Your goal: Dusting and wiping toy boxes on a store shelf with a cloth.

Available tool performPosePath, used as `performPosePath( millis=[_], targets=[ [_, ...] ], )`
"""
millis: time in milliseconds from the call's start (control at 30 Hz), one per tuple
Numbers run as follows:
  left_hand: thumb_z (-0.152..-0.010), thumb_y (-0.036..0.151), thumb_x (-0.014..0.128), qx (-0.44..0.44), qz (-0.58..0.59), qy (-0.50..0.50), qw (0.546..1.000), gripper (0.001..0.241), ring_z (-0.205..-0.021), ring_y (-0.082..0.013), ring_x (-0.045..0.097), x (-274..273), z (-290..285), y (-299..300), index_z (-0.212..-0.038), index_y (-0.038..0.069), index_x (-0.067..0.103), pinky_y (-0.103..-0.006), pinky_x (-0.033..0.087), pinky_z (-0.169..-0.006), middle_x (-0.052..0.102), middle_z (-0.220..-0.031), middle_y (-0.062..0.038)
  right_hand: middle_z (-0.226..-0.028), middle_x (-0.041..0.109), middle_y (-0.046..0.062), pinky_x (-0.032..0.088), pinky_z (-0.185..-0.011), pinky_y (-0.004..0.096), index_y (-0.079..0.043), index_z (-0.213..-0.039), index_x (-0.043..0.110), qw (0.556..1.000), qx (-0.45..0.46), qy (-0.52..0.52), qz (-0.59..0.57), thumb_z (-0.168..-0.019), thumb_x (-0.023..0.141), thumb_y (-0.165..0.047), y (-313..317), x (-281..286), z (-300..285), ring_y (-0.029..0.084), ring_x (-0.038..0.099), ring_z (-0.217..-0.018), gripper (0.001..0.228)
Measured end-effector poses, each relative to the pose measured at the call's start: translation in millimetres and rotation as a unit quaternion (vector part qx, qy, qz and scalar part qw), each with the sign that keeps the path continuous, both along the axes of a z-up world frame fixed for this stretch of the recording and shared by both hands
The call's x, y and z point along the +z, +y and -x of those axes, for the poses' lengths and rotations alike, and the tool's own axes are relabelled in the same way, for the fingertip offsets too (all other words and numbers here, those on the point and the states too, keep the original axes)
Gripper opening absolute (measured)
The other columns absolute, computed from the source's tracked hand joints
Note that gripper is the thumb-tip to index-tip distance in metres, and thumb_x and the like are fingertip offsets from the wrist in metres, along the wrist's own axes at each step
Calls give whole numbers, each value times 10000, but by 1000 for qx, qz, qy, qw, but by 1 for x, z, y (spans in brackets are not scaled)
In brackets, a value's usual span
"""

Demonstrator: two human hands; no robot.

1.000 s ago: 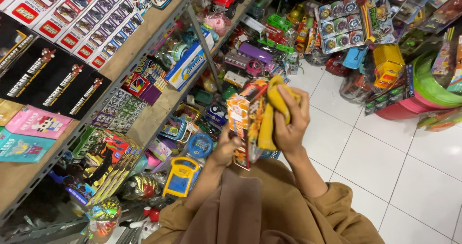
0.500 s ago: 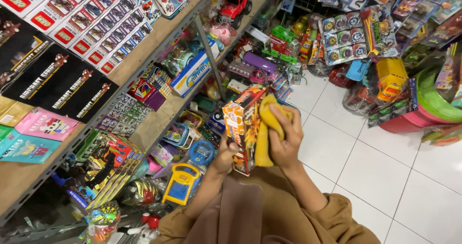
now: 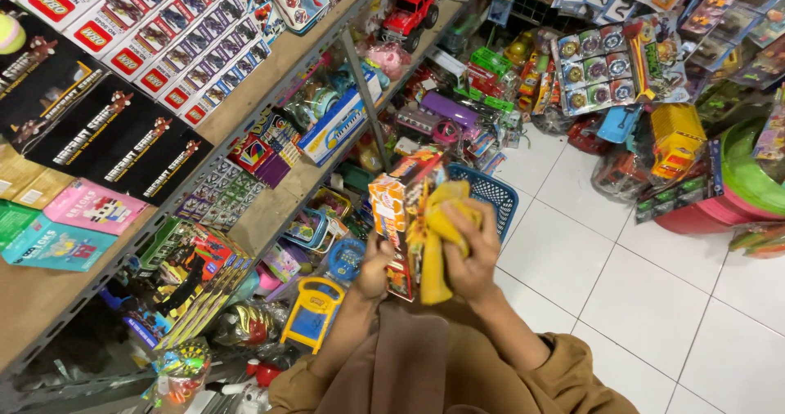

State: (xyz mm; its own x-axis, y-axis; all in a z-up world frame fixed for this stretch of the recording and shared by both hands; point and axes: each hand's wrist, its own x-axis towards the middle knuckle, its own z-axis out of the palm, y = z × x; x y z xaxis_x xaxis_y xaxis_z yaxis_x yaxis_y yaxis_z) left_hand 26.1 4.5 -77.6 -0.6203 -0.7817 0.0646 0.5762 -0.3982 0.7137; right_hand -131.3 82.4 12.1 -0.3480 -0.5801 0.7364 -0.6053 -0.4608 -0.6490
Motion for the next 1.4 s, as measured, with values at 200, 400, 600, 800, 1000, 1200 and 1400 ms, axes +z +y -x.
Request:
performPosePath(
  millis=[200,400,600,800,1000,1200,1400],
  targets=[
    [-961,448,659,-81,108,-9,991,761,-1270,-233,600,23,27,18,-1545,62,362,-387,516,-1078,569,-1430,-108,-1242,584,203,543,-948,390,-78,-1340,668,995,-94,-20,-1,-847,571,80,0,66,17,339,632,-1109,527],
    [-1080,432,640,-74,22,40,996,715,-1217,-282,618,-9,26,1,-1539,-72,426,-404,508,-1058,605,-1380,-186,-1216,576,224,537,-910,425,-126,-1273,692,993,-25,116,-10,-735,666,5,17,48,-4,374,620,-1049,554],
    [-999,577,509,-90,-125,90,984,796,-1307,-315,584,6,27,3,-1540,10,372,-443,467,-1124,572,-1443,-174,-1218,585,207,524,-945,455,-172,-1311,692,979,9,161,-129,-750,655,-9,5,85,13,395,612,-1112,585],
    [-990,626,490,-20,-91,163,982,819,-1438,-327,450,46,36,9,-1601,110,316,-500,379,-1205,430,-1574,-145,-1260,562,218,468,-989,483,-178,-1379,617,928,121,287,-204,-851,656,-151,-15,150,13,405,555,-1162,530],
    [-974,656,459,24,-79,188,979,831,-1465,-338,408,71,36,6,-1609,145,298,-524,347,-1217,379,-1611,-132,-1242,564,210,388,-952,535,-119,-1481,516,873,211,383,-216,-920,649,-346,-34,171,5,400,550,-1126,620],
    [-979,687,422,40,-94,208,973,847,-1469,-350,395,44,24,3,-1613,141,291,-537,328,-1224,359,-1626,-137,-1270,588,160,412,-870,503,-108,-1367,580,850,320,399,-126,-925,647,-320,10,257,-8,333,580,-1117,495],
    [-983,718,385,38,-132,216,967,866,-1472,-362,382,5,17,19,-1617,137,284,-551,308,-1231,338,-1641,-142,-1290,591,139,447,-876,465,-108,-1310,589,855,398,305,-128,-981,627,-234,66,325,3,299,594,-1113,355]
  ],
)
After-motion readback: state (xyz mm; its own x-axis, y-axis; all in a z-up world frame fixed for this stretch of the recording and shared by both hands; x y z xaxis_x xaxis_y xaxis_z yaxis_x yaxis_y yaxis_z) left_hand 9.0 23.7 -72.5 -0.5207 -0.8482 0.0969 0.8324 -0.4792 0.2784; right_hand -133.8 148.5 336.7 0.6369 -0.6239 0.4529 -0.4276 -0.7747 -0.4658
